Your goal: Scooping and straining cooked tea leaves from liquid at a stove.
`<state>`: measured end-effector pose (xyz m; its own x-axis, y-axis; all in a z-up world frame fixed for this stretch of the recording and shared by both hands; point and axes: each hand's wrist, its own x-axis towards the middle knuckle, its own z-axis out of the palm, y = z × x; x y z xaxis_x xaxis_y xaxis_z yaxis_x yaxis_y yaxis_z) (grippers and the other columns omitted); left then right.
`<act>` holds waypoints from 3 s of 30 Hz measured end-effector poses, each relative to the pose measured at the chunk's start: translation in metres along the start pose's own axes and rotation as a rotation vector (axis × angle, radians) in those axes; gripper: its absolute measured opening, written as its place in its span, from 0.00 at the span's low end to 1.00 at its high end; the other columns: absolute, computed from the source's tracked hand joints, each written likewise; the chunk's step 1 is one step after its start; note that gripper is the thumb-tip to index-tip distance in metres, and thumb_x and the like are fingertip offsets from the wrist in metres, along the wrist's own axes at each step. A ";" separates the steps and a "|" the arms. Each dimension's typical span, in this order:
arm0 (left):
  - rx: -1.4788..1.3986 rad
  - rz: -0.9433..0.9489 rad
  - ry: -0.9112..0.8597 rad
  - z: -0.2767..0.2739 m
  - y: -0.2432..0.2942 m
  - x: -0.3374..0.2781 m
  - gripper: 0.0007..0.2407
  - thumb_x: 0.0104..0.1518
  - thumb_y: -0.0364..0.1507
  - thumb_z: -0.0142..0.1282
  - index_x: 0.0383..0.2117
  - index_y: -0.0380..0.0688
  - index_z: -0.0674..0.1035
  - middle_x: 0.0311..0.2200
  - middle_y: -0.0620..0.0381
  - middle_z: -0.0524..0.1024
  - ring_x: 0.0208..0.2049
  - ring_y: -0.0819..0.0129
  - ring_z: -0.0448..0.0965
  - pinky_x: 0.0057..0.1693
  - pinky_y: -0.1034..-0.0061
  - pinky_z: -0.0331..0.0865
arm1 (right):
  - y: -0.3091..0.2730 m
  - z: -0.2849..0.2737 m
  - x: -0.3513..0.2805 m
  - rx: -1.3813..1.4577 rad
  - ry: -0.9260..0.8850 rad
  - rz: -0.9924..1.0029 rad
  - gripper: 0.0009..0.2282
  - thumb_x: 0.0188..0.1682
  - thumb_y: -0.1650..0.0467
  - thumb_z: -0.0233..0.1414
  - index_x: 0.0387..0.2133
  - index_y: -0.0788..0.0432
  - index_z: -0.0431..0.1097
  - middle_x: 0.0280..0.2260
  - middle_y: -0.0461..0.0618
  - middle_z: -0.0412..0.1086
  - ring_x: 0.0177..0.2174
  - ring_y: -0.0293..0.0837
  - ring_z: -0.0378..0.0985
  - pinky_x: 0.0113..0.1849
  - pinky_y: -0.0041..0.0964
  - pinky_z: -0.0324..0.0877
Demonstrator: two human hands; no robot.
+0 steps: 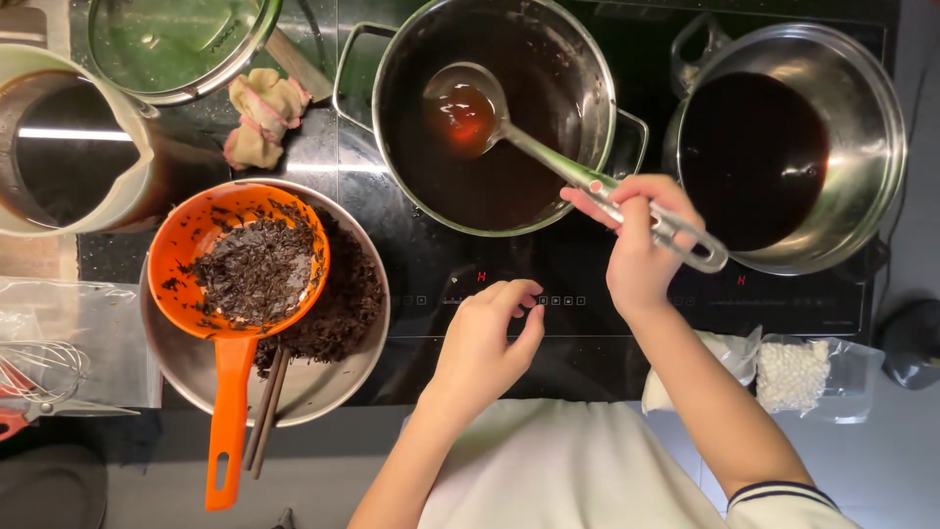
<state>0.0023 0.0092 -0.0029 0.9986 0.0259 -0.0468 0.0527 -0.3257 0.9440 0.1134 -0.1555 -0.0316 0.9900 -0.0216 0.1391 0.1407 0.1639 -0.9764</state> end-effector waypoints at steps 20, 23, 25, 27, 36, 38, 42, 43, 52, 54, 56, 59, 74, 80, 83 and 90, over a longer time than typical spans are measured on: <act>-0.012 0.011 -0.008 0.010 0.004 0.001 0.06 0.57 0.24 0.58 0.38 0.36 0.80 0.32 0.49 0.81 0.34 0.60 0.84 0.41 0.71 0.76 | -0.047 -0.054 0.023 0.231 0.165 0.272 0.04 0.57 0.78 0.43 0.36 0.65 0.66 0.34 0.57 0.71 0.39 0.64 0.83 0.45 0.47 0.84; -0.004 0.013 -0.016 0.013 0.006 0.000 0.06 0.57 0.24 0.58 0.38 0.36 0.80 0.32 0.49 0.81 0.34 0.60 0.84 0.41 0.71 0.76 | -0.055 -0.059 0.022 0.242 0.166 0.263 0.04 0.58 0.78 0.44 0.37 0.64 0.66 0.35 0.56 0.71 0.39 0.64 0.83 0.46 0.47 0.84; 0.003 0.010 -0.023 0.016 0.007 -0.001 0.06 0.57 0.24 0.58 0.38 0.36 0.80 0.31 0.49 0.81 0.33 0.60 0.84 0.41 0.71 0.76 | -0.059 -0.061 0.022 0.248 0.175 0.268 0.04 0.58 0.78 0.44 0.37 0.64 0.66 0.35 0.56 0.72 0.39 0.64 0.83 0.46 0.47 0.84; 0.008 0.016 -0.018 0.018 0.008 -0.001 0.06 0.57 0.25 0.58 0.38 0.36 0.80 0.31 0.49 0.81 0.33 0.61 0.84 0.41 0.72 0.76 | -0.061 -0.064 0.021 0.240 0.162 0.269 0.03 0.59 0.78 0.45 0.37 0.64 0.66 0.35 0.54 0.70 0.40 0.63 0.83 0.47 0.47 0.84; 0.022 0.017 -0.063 0.032 0.020 -0.002 0.07 0.57 0.25 0.58 0.39 0.36 0.80 0.33 0.50 0.82 0.34 0.61 0.83 0.41 0.72 0.76 | -0.067 -0.085 0.011 0.282 0.170 0.264 0.03 0.58 0.78 0.45 0.37 0.63 0.66 0.36 0.53 0.71 0.41 0.63 0.82 0.49 0.49 0.83; 0.026 0.026 -0.073 0.038 0.021 -0.002 0.07 0.57 0.25 0.58 0.39 0.36 0.80 0.33 0.50 0.82 0.34 0.61 0.83 0.42 0.72 0.76 | -0.075 -0.092 0.010 0.287 0.184 0.263 0.03 0.58 0.77 0.45 0.37 0.63 0.66 0.36 0.53 0.71 0.41 0.63 0.82 0.49 0.49 0.83; 0.033 0.063 -0.103 0.056 0.027 0.003 0.08 0.57 0.26 0.59 0.40 0.36 0.80 0.34 0.50 0.82 0.35 0.61 0.84 0.41 0.72 0.76 | -0.089 -0.118 0.003 0.289 0.218 0.213 0.04 0.58 0.78 0.45 0.39 0.63 0.67 0.37 0.53 0.71 0.41 0.62 0.82 0.51 0.51 0.83; 0.031 0.071 -0.120 0.061 0.030 0.005 0.08 0.57 0.26 0.59 0.40 0.36 0.80 0.34 0.50 0.82 0.35 0.61 0.84 0.41 0.72 0.76 | -0.093 -0.127 0.002 0.286 0.234 0.206 0.04 0.58 0.78 0.45 0.39 0.63 0.67 0.37 0.53 0.71 0.41 0.62 0.82 0.51 0.51 0.83; 0.035 0.118 -0.294 0.114 0.046 0.020 0.08 0.57 0.26 0.59 0.40 0.36 0.80 0.33 0.49 0.82 0.36 0.60 0.83 0.42 0.71 0.76 | -0.106 -0.220 -0.029 0.337 0.440 0.122 0.04 0.59 0.78 0.46 0.38 0.62 0.68 0.34 0.48 0.68 0.39 0.55 0.81 0.52 0.51 0.83; 0.028 0.126 -0.323 0.126 0.049 0.024 0.09 0.56 0.26 0.59 0.40 0.36 0.80 0.34 0.49 0.82 0.35 0.60 0.84 0.41 0.72 0.76 | -0.102 -0.242 -0.038 0.285 0.502 0.077 0.04 0.58 0.79 0.46 0.39 0.62 0.67 0.33 0.48 0.66 0.40 0.52 0.81 0.52 0.52 0.83; 0.025 0.137 -0.353 0.138 0.048 0.027 0.09 0.56 0.25 0.59 0.40 0.36 0.80 0.34 0.49 0.82 0.35 0.60 0.84 0.41 0.72 0.76 | -0.098 -0.251 -0.045 0.253 0.560 0.051 0.03 0.59 0.79 0.46 0.38 0.62 0.67 0.35 0.49 0.67 0.40 0.52 0.80 0.51 0.54 0.83; 0.013 0.143 -0.389 0.153 0.047 0.031 0.09 0.56 0.25 0.58 0.40 0.36 0.80 0.33 0.48 0.82 0.34 0.60 0.84 0.41 0.72 0.76 | -0.085 -0.261 -0.054 0.192 0.643 0.018 0.03 0.58 0.79 0.46 0.37 0.62 0.67 0.37 0.52 0.69 0.41 0.52 0.80 0.50 0.58 0.84; 0.036 0.112 -0.405 0.173 0.046 0.035 0.10 0.55 0.24 0.58 0.42 0.35 0.79 0.34 0.49 0.81 0.35 0.61 0.83 0.37 0.72 0.75 | -0.092 -0.248 -0.071 -0.844 0.105 -0.437 0.08 0.55 0.83 0.47 0.26 0.71 0.69 0.32 0.62 0.72 0.37 0.56 0.83 0.40 0.49 0.83; 0.034 0.070 -0.367 0.148 0.044 0.026 0.09 0.56 0.24 0.58 0.41 0.36 0.80 0.34 0.49 0.81 0.36 0.62 0.83 0.40 0.72 0.75 | -0.075 -0.236 -0.061 -0.568 0.250 -0.378 0.05 0.53 0.81 0.46 0.31 0.65 0.66 0.33 0.54 0.68 0.37 0.56 0.83 0.43 0.50 0.84; 0.047 0.033 -0.325 0.127 0.041 0.020 0.09 0.56 0.25 0.58 0.41 0.36 0.80 0.34 0.50 0.81 0.36 0.63 0.83 0.39 0.72 0.75 | -0.068 -0.243 -0.054 -0.050 0.632 -0.170 0.03 0.54 0.79 0.45 0.34 0.60 0.64 0.36 0.52 0.68 0.37 0.54 0.83 0.45 0.52 0.87; 0.032 0.029 -0.194 0.080 0.021 0.007 0.08 0.57 0.26 0.58 0.40 0.36 0.80 0.33 0.50 0.81 0.35 0.62 0.82 0.43 0.72 0.75 | -0.071 -0.231 -0.060 0.313 0.659 -0.093 0.03 0.63 0.80 0.44 0.39 0.66 0.59 0.37 0.56 0.62 0.37 0.56 0.74 0.47 0.53 0.77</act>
<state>0.0107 -0.0728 -0.0097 0.9826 -0.1655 -0.0843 0.0207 -0.3532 0.9353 0.0448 -0.3934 -0.0089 0.7833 -0.6216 -0.0050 0.3151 0.4041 -0.8587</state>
